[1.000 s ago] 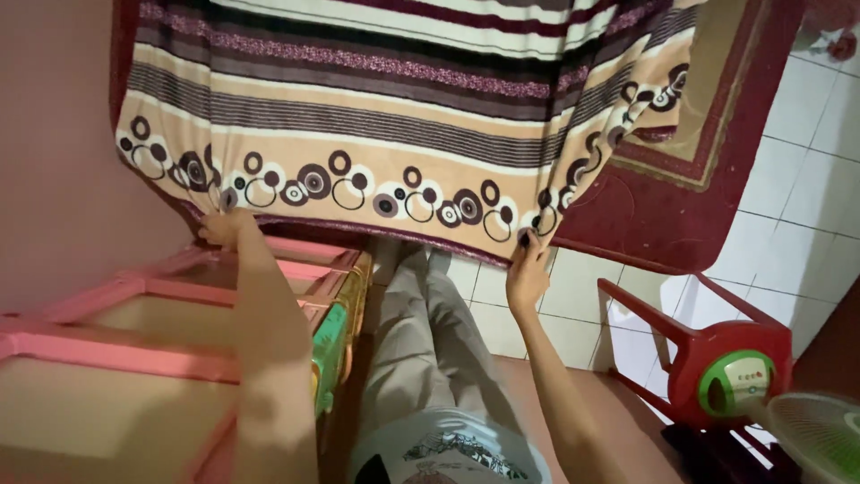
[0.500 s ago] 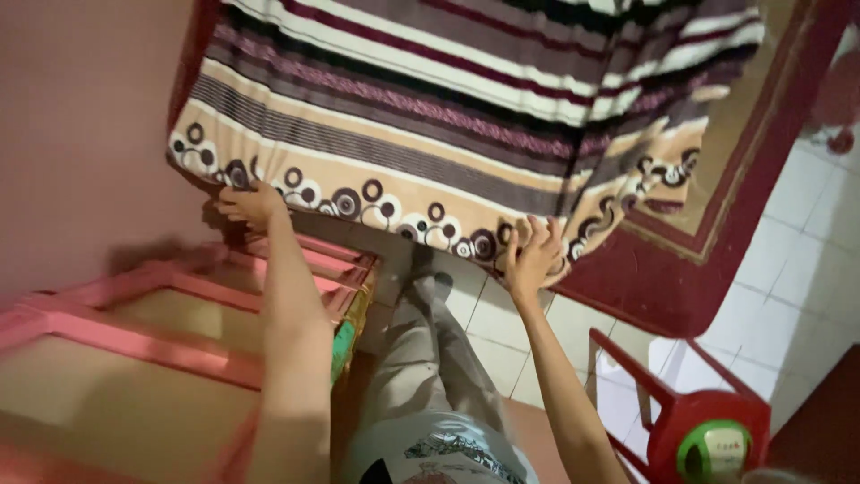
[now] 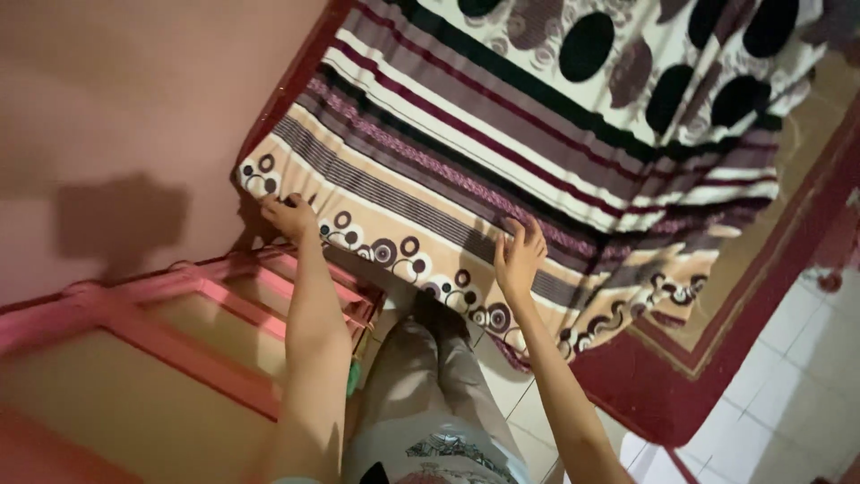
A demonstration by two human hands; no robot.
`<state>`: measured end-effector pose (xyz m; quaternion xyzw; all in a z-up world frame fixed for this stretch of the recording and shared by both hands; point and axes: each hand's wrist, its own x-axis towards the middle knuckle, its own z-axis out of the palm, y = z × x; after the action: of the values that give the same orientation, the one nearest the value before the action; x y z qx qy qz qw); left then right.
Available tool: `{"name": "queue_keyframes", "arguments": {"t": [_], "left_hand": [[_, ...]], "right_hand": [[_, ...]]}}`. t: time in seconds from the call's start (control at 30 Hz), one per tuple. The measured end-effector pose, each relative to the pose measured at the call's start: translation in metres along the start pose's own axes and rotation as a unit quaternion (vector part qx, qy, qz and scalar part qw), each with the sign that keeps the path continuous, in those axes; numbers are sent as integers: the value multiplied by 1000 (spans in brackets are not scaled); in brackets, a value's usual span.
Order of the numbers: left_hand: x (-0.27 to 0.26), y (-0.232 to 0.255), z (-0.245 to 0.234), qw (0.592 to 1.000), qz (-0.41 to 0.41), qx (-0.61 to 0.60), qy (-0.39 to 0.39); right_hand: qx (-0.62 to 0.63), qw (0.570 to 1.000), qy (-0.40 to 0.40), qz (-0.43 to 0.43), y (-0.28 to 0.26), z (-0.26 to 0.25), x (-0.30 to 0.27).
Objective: The person unfolds a patterned bedsheet on a bed, smooths it out, and folds it into a compact stack. The person handles the sheet by hand, aligning edges and pressing down to flatten it before completing the fold.
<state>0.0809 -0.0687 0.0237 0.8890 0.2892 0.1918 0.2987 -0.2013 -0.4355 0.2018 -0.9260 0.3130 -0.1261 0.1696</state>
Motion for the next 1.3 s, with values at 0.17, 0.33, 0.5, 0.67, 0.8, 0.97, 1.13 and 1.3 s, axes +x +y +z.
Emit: {"name": "queue_keyframes", "arguments": {"t": [0.17, 0.33, 0.5, 0.67, 0.8, 0.97, 1.13, 1.3], "left_hand": [[-3, -22, 15, 997, 20, -66, -28], [-4, 23, -23, 998, 50, -15, -25], [7, 96, -66, 983, 139, 79, -85], [38, 83, -51, 985, 165, 32, -50], [56, 79, -44, 992, 124, -12, -38], [68, 56, -27, 994, 109, -10, -25], [68, 41, -28, 996, 89, 6, 13], [71, -1, -7, 999, 13, 7, 37]], "right_hand": [[20, 998, -53, -18, -30, 1, 39], [-19, 991, -98, -87, -20, 47, 72], [-10, 978, -155, -138, -41, 77, 119], [21, 967, -130, -219, -88, 106, 176], [35, 939, -114, -321, -146, 133, 237], [-6, 928, -83, -364, -215, 191, 316], [-94, 908, -98, -397, -240, 247, 388], [-136, 907, -164, -362, -251, 274, 417]]}}
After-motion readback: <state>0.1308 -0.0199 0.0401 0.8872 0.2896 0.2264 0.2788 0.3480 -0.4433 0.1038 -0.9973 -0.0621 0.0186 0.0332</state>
